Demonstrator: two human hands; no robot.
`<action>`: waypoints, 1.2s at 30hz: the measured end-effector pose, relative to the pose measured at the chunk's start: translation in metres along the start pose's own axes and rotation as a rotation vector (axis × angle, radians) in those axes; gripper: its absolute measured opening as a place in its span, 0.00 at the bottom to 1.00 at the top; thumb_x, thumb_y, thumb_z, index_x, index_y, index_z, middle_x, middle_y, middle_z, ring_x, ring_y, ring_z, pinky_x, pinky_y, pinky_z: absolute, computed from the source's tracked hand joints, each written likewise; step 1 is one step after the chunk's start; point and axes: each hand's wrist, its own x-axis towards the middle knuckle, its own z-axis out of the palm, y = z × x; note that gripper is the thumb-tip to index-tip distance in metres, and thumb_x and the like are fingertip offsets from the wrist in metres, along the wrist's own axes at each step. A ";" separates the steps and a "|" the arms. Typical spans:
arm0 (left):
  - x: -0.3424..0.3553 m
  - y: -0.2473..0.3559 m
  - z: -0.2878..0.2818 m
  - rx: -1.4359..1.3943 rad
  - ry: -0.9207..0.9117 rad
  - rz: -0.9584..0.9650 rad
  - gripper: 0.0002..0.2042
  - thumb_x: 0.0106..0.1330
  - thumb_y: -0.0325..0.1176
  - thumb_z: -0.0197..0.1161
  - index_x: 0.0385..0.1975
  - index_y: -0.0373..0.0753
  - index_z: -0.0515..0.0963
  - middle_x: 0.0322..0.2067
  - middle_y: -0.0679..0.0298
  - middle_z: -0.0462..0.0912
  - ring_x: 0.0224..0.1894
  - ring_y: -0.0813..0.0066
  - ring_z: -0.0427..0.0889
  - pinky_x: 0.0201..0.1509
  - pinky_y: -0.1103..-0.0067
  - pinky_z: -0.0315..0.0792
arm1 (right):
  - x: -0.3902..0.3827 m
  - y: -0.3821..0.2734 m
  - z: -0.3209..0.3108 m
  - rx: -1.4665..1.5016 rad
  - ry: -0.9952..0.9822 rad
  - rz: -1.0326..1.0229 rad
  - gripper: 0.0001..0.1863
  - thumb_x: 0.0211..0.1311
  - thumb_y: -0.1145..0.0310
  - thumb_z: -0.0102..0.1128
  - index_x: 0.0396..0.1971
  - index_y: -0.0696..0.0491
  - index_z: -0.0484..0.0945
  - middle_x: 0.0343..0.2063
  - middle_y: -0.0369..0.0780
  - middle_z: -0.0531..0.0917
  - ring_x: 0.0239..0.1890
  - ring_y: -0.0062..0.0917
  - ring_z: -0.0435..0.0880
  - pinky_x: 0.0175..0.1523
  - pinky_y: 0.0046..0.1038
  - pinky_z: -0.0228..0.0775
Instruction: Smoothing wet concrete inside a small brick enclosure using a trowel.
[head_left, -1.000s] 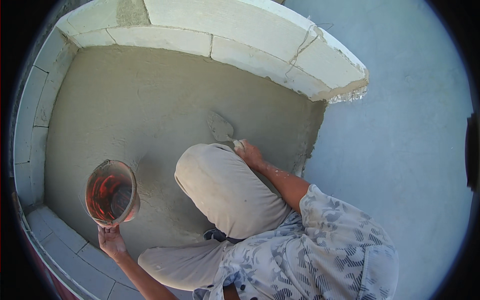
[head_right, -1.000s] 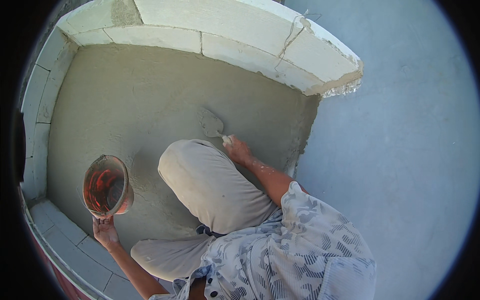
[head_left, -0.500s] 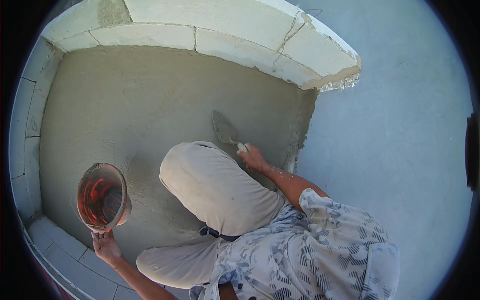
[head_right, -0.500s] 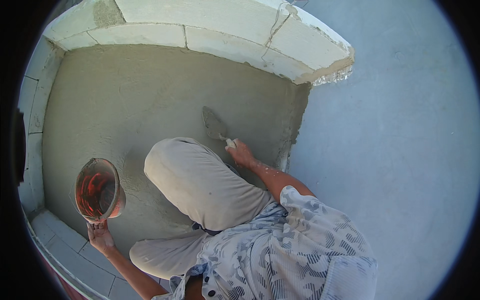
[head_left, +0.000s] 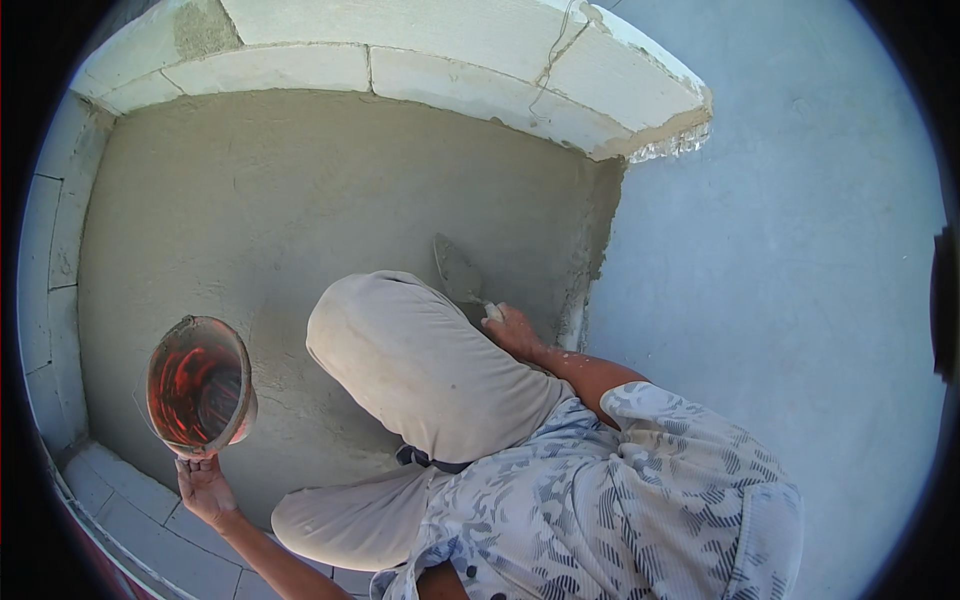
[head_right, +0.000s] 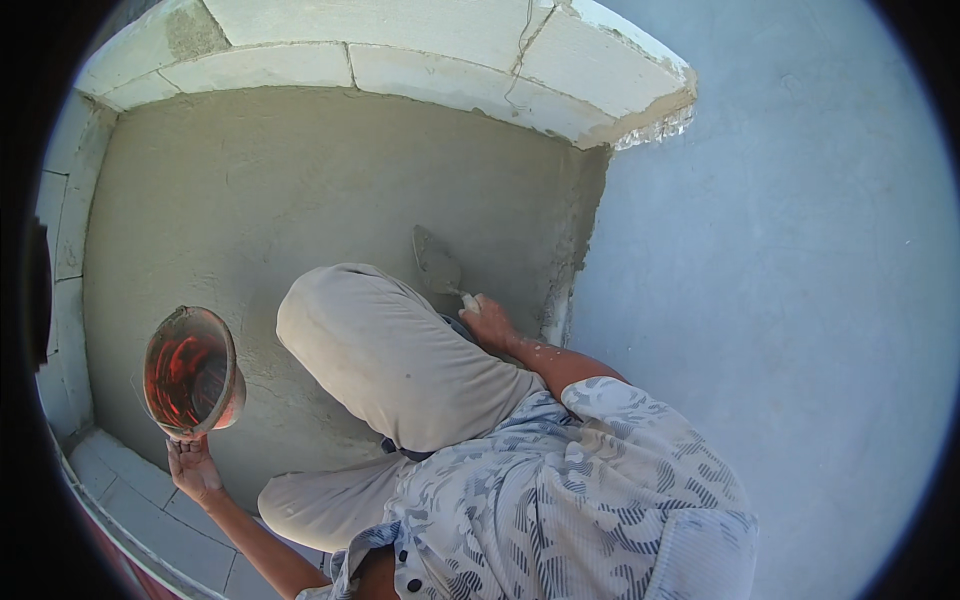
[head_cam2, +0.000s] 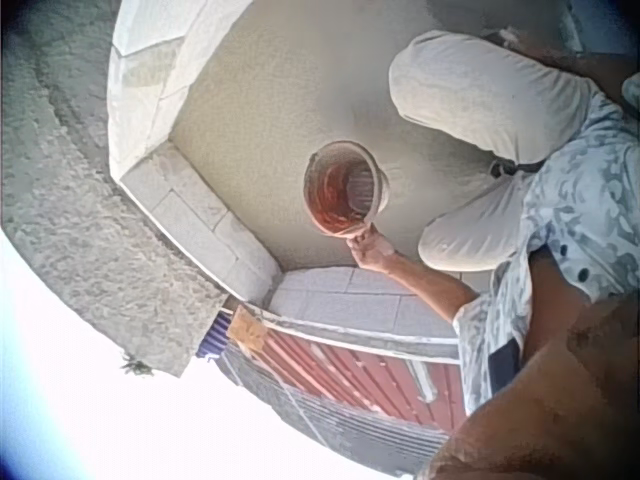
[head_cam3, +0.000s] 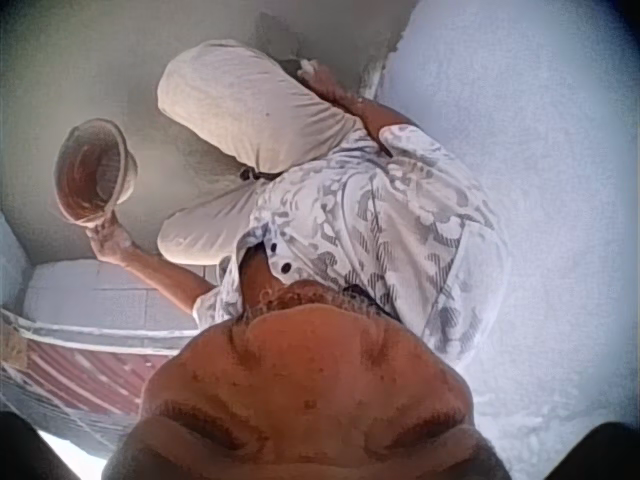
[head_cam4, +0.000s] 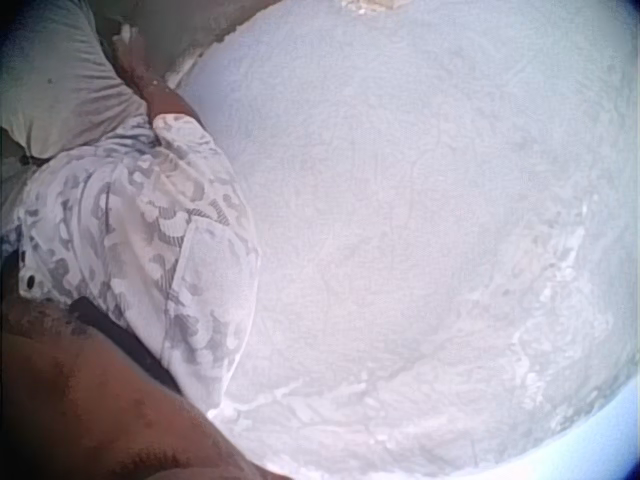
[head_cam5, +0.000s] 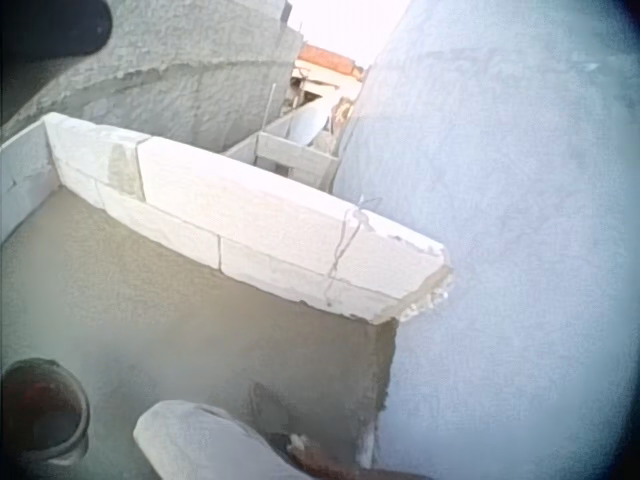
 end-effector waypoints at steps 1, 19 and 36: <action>-0.006 0.003 0.004 0.004 0.004 0.002 0.20 0.76 0.38 0.48 0.58 0.29 0.71 0.54 0.52 0.80 0.55 0.62 0.80 0.66 0.62 0.64 | 0.001 -0.011 -0.008 0.024 0.049 0.150 0.22 0.62 0.54 0.62 0.38 0.62 0.74 0.31 0.54 0.82 0.31 0.45 0.85 0.40 0.44 0.75; 0.000 0.016 0.030 0.065 0.198 -0.004 0.18 0.75 0.38 0.49 0.55 0.31 0.73 0.51 0.55 0.82 0.53 0.62 0.81 0.66 0.61 0.64 | 0.003 -0.025 -0.058 0.373 0.305 0.452 0.16 0.63 0.60 0.64 0.36 0.56 0.71 0.19 0.39 0.74 0.15 0.26 0.76 0.19 0.31 0.71; 0.014 -0.002 0.104 0.195 0.401 0.113 0.07 0.65 0.30 0.62 0.39 0.35 0.75 0.35 0.61 0.85 0.37 0.72 0.84 0.49 0.76 0.76 | 0.074 -0.076 -0.059 0.618 0.160 0.500 0.13 0.65 0.59 0.61 0.36 0.51 0.69 0.19 0.36 0.72 0.14 0.21 0.72 0.17 0.29 0.67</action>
